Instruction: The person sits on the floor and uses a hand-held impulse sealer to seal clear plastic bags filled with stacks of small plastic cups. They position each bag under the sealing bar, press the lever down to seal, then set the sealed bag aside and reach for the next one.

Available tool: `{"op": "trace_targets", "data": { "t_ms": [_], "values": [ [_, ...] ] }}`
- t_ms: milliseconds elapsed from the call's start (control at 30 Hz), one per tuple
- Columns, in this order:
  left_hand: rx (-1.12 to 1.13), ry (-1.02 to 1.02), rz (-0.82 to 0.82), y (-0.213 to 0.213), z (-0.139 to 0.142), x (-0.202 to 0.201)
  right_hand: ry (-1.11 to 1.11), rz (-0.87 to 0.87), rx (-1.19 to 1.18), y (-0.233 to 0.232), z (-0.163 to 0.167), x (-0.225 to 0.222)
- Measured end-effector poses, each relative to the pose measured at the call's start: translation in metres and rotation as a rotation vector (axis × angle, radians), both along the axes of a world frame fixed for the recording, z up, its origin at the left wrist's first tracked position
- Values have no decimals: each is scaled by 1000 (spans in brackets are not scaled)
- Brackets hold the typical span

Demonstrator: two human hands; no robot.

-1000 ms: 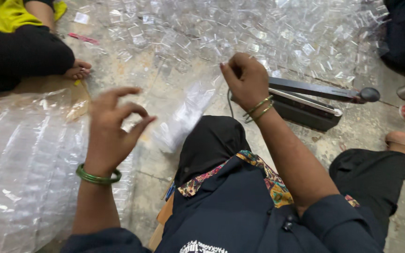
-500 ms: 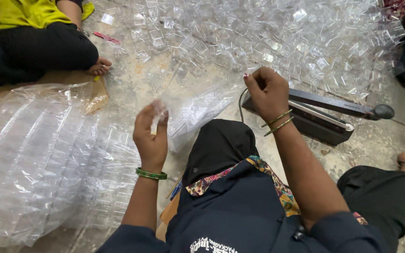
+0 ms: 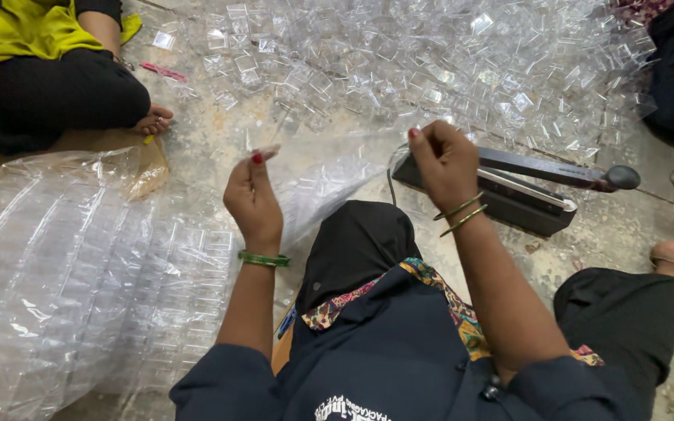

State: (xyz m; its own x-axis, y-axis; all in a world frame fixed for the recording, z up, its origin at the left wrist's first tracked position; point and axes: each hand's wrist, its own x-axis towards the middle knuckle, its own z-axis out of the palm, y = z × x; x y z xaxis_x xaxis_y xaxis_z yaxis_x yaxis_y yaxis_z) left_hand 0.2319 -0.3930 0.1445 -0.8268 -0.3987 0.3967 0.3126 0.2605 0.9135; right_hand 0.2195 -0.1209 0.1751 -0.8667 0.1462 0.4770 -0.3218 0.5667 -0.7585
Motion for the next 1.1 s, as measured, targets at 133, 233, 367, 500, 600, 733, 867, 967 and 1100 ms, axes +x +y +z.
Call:
{"op": "trace_targets", "data": {
  "t_ms": [133, 233, 367, 500, 600, 733, 867, 967, 1100],
  "values": [
    [77, 91, -43, -6, -1, 4, 4, 49, -125, -3, -4, 1],
    [112, 217, -128, -11, -4, 6, 72, 95, -193, -3, -4, 0],
    [87, 97, -130, -16, -9, 2, 34, 84, -172, -4, -5, -3],
    [85, 145, -137, -17, -13, -2, 0, 72, -189, -1, -7, -4],
    [145, 187, -149, -15, -16, -8, 72, 113, -272, 6, -8, -4],
    [316, 171, -265, -12, -24, -24, 40, 93, -235, 13, -12, -5],
    [329, 142, -195, -13, -30, -32, -84, 125, -246, 15, -18, -3],
    [492, 223, -265, -7, -25, -34, -62, 215, -301, 24, -21, 4],
    [505, 282, -322, 20, 4, -36, -29, 323, -209, 47, -31, 8]
  ]
}}
